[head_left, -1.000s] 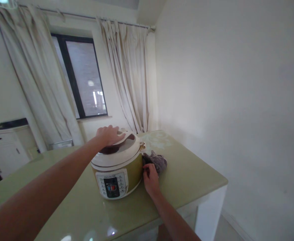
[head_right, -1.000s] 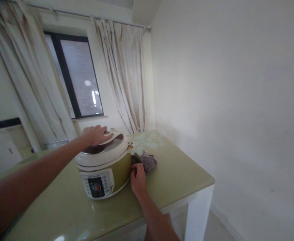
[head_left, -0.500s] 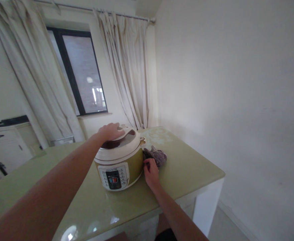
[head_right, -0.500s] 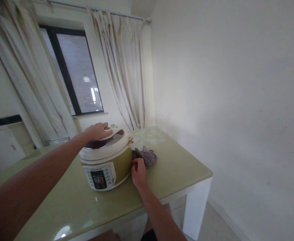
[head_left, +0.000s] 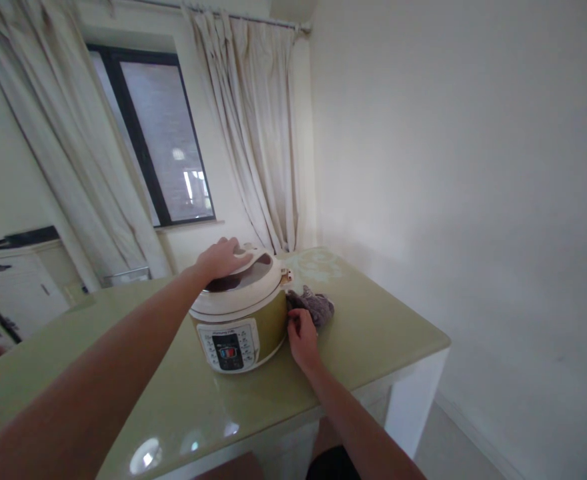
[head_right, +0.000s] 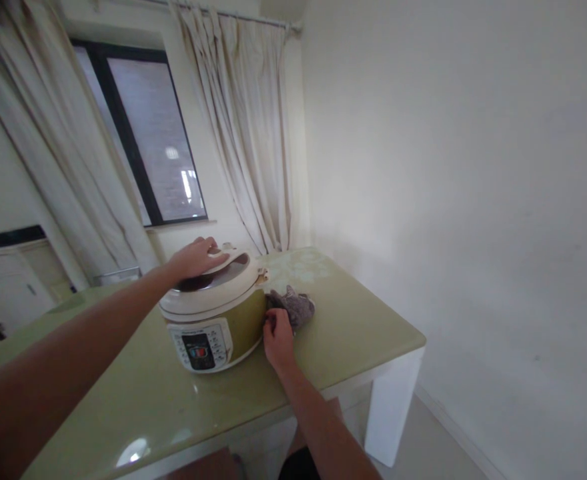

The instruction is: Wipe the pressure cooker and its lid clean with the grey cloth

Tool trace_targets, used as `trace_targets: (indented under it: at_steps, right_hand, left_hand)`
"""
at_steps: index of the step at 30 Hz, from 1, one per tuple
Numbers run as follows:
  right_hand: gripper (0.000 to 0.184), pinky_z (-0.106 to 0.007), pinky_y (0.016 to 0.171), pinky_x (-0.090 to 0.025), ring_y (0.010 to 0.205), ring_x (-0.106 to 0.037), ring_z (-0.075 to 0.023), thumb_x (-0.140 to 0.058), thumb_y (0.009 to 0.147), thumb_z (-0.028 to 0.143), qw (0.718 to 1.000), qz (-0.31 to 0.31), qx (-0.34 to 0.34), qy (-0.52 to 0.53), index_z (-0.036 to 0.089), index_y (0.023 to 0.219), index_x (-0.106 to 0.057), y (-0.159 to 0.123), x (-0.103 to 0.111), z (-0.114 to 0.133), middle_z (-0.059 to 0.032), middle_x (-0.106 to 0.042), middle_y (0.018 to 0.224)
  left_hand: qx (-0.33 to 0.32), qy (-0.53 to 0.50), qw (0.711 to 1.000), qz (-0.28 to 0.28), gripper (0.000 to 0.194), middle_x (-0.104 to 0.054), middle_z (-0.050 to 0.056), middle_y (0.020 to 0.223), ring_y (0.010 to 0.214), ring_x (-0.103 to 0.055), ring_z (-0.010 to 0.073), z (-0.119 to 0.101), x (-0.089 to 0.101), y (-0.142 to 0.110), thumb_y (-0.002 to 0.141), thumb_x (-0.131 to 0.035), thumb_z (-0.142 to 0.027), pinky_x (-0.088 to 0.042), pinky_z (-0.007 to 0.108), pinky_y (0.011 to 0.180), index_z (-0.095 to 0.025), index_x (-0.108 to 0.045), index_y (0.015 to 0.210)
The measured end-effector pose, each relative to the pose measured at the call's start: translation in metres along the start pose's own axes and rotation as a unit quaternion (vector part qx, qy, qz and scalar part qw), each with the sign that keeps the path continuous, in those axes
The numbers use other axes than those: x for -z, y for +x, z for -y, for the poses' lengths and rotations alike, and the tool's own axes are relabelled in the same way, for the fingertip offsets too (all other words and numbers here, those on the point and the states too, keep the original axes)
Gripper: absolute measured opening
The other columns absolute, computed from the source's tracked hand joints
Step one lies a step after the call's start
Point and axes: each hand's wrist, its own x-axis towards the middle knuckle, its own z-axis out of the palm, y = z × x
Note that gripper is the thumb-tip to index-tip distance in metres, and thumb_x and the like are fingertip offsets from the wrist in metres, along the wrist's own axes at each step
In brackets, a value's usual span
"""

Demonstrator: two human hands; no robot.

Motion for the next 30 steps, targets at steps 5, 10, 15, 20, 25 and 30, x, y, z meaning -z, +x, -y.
trace_targets:
  at_steps: [5,10,15,20,25,30]
  right_hand:
    - [0.049,-0.036,0.086,-0.051,0.094,-0.065,-0.0221,-0.051,0.102,0.051,0.994,-0.003,-0.038,0.101,0.020,0.138,-0.059,0.028,-0.008,0.014,-0.0074,-0.069,0.105]
    - [0.058,-0.031,0.069,-0.051,0.081,-0.063,-0.0202,-0.055,0.094,0.067,0.958,-0.008,-0.135,0.253,0.022,0.129,-0.064,0.096,-0.020,0.045,-0.0020,-0.070,0.092]
    - [0.044,-0.030,0.063,-0.049,0.080,-0.065,-0.0205,-0.070,0.082,0.058,0.938,0.011,-0.190,0.291,0.021,0.106,-0.071,0.118,-0.024,0.062,-0.0008,-0.072,0.086]
    - [0.049,-0.030,0.064,-0.052,0.086,-0.068,-0.0221,-0.072,0.084,0.058,0.936,-0.037,-0.193,0.293,0.023,0.117,-0.067,0.091,-0.020,0.066,-0.0033,-0.074,0.098]
    - [0.063,-0.033,0.067,-0.054,0.083,-0.067,-0.0219,-0.075,0.086,0.059,0.943,-0.025,-0.157,0.292,0.022,0.133,-0.058,0.065,-0.011,0.073,-0.0043,-0.072,0.096]
    - [0.076,-0.038,0.081,-0.056,0.099,-0.067,-0.0255,-0.077,0.086,0.055,0.958,0.028,-0.061,0.279,0.023,0.148,-0.047,0.049,0.000,0.064,-0.0079,-0.072,0.106]
  left_hand:
    - [0.031,0.014,0.999,-0.030,0.069,-0.061,0.019,0.137,0.132,-0.057,0.0409,-0.008,0.004,-0.006,0.088,-0.043,-0.075,-0.051,0.052,0.101,-0.023,-0.063,0.128]
    - [0.110,-0.043,0.993,0.029,0.084,-0.050,0.023,0.151,0.133,-0.056,0.0451,-0.026,0.012,-0.009,0.082,-0.054,-0.073,-0.049,0.056,0.101,-0.022,-0.048,0.150]
    - [0.115,-0.060,0.991,-0.018,0.063,-0.057,0.020,0.147,0.132,-0.054,0.0482,-0.037,0.005,-0.015,0.092,-0.042,-0.064,-0.047,0.063,0.100,-0.024,-0.059,0.138]
    - [-0.006,-0.068,0.997,-0.037,0.053,-0.067,0.011,0.137,0.124,-0.061,0.0350,-0.014,-0.005,-0.006,0.093,-0.046,-0.052,-0.048,0.050,0.106,-0.026,-0.062,0.136]
    - [-0.061,-0.054,0.996,0.037,0.061,-0.070,0.011,0.139,0.125,-0.066,0.0275,-0.016,0.004,0.016,0.091,-0.044,-0.047,-0.047,0.037,0.110,-0.020,-0.063,0.142]
    - [0.092,-0.017,0.994,0.051,0.070,-0.070,0.026,0.134,0.120,-0.068,0.0442,-0.057,-0.001,0.034,0.087,-0.049,-0.060,-0.054,0.051,0.091,-0.014,-0.070,0.134]
